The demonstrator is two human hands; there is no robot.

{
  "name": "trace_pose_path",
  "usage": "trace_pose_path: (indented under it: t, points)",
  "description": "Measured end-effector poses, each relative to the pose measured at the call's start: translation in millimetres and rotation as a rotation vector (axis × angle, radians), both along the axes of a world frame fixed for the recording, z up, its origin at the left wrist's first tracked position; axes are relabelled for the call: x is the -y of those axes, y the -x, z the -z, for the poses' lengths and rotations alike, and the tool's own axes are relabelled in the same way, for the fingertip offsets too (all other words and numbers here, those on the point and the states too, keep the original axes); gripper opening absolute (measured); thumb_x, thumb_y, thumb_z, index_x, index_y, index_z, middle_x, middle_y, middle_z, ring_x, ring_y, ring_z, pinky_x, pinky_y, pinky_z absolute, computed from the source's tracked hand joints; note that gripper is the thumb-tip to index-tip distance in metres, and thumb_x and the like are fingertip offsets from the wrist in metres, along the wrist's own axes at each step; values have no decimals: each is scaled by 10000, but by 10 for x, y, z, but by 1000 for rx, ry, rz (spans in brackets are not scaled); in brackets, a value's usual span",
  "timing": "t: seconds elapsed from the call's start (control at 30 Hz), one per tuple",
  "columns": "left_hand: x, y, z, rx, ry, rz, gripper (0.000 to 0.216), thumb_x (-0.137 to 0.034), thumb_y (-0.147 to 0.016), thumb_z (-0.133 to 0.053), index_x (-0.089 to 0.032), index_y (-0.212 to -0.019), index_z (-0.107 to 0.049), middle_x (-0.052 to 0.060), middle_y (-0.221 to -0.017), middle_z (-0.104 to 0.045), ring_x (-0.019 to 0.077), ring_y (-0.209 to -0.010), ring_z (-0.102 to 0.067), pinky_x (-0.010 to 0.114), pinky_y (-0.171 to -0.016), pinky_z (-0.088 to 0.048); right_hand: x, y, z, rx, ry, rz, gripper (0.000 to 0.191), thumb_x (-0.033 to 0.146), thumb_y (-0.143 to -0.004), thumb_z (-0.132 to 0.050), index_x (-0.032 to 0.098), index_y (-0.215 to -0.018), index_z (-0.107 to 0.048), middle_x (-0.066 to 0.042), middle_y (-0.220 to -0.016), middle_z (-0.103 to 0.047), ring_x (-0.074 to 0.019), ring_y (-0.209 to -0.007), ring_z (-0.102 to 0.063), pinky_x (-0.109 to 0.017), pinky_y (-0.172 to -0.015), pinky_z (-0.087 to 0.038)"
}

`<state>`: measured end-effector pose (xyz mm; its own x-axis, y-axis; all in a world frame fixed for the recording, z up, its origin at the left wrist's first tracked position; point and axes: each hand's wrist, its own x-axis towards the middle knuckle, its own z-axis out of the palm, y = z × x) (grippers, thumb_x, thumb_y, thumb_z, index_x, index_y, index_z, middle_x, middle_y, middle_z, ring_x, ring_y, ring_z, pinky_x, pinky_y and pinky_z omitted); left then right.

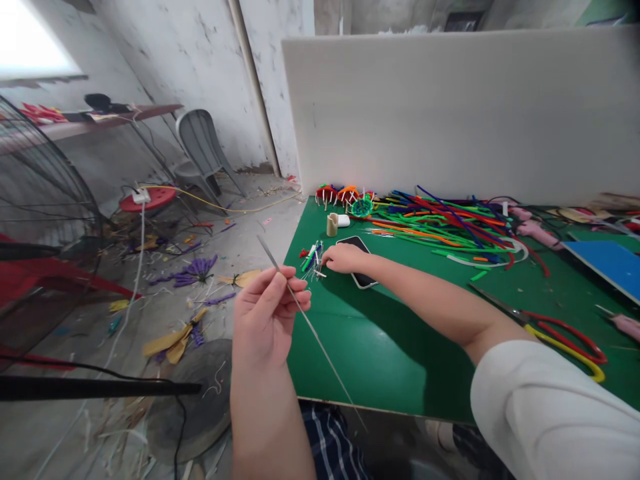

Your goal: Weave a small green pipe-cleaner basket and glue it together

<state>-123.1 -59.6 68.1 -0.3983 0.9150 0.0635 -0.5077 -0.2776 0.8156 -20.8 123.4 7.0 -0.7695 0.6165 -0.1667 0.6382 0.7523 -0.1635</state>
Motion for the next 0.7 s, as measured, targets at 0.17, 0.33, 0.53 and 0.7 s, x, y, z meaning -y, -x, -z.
trace_pose_path:
  t: [0.17,0.33,0.53,0.7]
  points:
    - [7,-1,-14,0,8,-29,131,-267,-599,-696,-183,-690,-652,-29,-543,-627,67,-440,-582,122,-414,-488,85,-59,-3,5,33,-25,270,220,-729,-417,271,-833,-660,4,-912,-659,-178,-812,-583,-234,-606,-391]
    - [3,0,-17,5,22,-26,146,-276,-591,-702,-183,-693,-654,-30,-541,-627,65,-439,-581,121,-414,-485,182,-49,-32,-23,27,-24,267,210,-729,-424,285,-869,-638,23,-947,-649,-166,-845,-573,-222,-612,-381]
    - [-41,4,21,-7,35,-29,153,-282,-602,-694,-177,-703,-647,-24,-557,-632,70,-452,-585,130,-419,-484,220,-485,-19,-95,-152,275,364,254,-829,-288,293,-1097,-532,-32,-976,-634,-198,-854,-572,-267,-643,-384]
    - [-140,-64,99,-22,53,25,134,-263,-646,-663,-163,-735,-647,-8,-595,-649,77,-500,-602,140,-456,-489,256,-786,173,-78,-180,426,351,230,-816,-320,302,-1070,-552,-34,-917,-655,-198,-789,-599,-273,-627,-392]
